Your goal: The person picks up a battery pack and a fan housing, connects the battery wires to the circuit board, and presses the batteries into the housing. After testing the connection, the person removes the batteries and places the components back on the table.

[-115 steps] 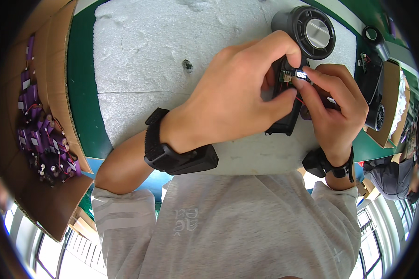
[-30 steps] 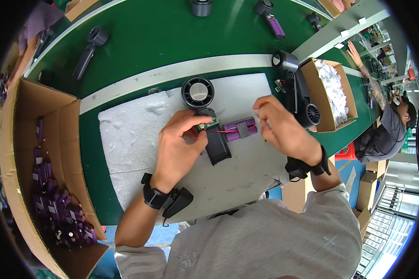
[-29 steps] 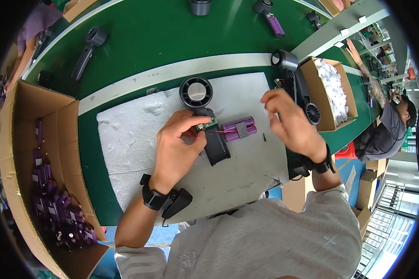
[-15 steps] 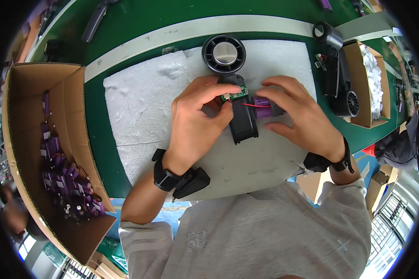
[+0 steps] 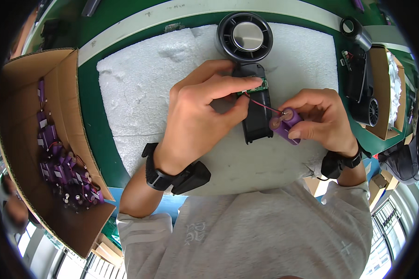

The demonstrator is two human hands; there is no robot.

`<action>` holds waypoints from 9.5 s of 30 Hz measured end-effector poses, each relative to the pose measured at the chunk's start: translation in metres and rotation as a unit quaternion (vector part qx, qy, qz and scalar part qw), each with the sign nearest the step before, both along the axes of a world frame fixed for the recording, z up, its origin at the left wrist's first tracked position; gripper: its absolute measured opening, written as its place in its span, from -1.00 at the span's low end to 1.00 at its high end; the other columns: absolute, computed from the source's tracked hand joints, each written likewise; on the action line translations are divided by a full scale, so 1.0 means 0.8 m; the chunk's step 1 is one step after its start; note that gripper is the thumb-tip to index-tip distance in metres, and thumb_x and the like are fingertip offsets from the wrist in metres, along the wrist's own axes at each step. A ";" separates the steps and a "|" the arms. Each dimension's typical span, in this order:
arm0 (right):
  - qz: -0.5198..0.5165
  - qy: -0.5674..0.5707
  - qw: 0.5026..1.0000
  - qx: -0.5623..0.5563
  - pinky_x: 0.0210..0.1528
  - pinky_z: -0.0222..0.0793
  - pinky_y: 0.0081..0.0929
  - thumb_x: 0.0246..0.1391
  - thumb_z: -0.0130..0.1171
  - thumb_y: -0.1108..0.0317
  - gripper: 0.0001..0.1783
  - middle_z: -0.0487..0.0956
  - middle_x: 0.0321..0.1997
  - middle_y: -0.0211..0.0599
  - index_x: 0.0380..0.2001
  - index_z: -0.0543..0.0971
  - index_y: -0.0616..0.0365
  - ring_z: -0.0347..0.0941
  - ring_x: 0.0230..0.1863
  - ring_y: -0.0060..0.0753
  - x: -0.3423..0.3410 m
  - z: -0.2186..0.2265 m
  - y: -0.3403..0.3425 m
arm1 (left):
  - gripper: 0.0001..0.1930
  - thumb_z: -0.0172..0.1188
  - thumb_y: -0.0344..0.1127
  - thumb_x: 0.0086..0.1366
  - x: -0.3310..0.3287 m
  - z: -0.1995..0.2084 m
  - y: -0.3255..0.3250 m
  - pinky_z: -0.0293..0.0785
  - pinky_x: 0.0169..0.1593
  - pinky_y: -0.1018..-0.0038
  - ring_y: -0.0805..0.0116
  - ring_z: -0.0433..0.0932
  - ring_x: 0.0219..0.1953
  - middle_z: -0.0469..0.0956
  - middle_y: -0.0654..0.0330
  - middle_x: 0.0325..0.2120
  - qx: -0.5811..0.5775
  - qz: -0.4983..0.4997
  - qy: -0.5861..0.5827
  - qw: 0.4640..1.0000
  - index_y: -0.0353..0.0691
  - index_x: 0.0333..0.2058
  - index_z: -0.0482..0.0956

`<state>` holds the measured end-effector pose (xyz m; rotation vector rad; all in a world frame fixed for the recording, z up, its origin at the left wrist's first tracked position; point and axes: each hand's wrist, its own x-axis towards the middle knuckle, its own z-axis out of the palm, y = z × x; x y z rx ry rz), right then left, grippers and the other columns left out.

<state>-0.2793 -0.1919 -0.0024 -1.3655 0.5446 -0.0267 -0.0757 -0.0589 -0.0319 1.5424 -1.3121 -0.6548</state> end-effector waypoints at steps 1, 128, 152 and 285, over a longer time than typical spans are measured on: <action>-0.026 0.015 0.997 0.072 -0.22 0.53 -0.52 -0.14 0.42 0.55 -0.52 0.62 -0.32 -0.23 -0.09 0.52 0.36 0.60 -0.23 -0.38 0.001 -0.001 -0.001 | -0.60 0.27 -0.69 -0.04 0.001 0.001 0.000 0.54 -0.24 0.59 0.41 0.60 -0.27 0.53 0.07 -0.14 0.003 0.000 -0.001 1.000 -0.20 -0.19 0.69; 0.080 -0.007 0.762 -0.643 0.13 0.33 -0.21 -0.47 0.53 0.42 -0.14 0.36 0.21 -0.12 0.08 0.47 0.25 0.36 0.13 0.01 0.026 0.000 0.062 | -0.49 0.43 -0.45 -0.06 0.009 0.000 0.004 0.55 -0.19 0.41 0.23 0.59 -0.34 0.60 0.10 -0.22 -0.053 -0.043 0.049 0.996 -0.13 -0.04 0.60; -0.043 -0.047 0.918 -0.391 -0.42 0.20 -0.71 0.04 0.20 0.58 -0.93 0.47 -0.47 -0.43 -0.36 0.54 0.28 0.31 -0.48 -0.66 0.015 -0.022 0.003 | -0.45 0.24 -0.06 0.10 0.330 0.011 0.096 0.27 0.20 0.09 -0.09 0.35 0.15 0.46 -0.13 0.04 0.045 0.535 -0.292 0.792 -0.14 0.06 0.49; -0.085 -0.018 0.935 -0.345 -0.52 0.22 -0.60 0.29 0.02 0.28 -0.68 0.48 -0.53 -0.36 -0.43 0.54 0.31 0.36 -0.58 -0.61 0.021 0.004 0.014 | -0.81 0.32 -0.61 0.04 -0.012 0.012 -0.011 0.34 -0.43 0.64 0.61 0.43 -0.45 0.52 0.33 -0.45 0.028 -0.042 0.030 0.998 -0.25 -0.38 0.54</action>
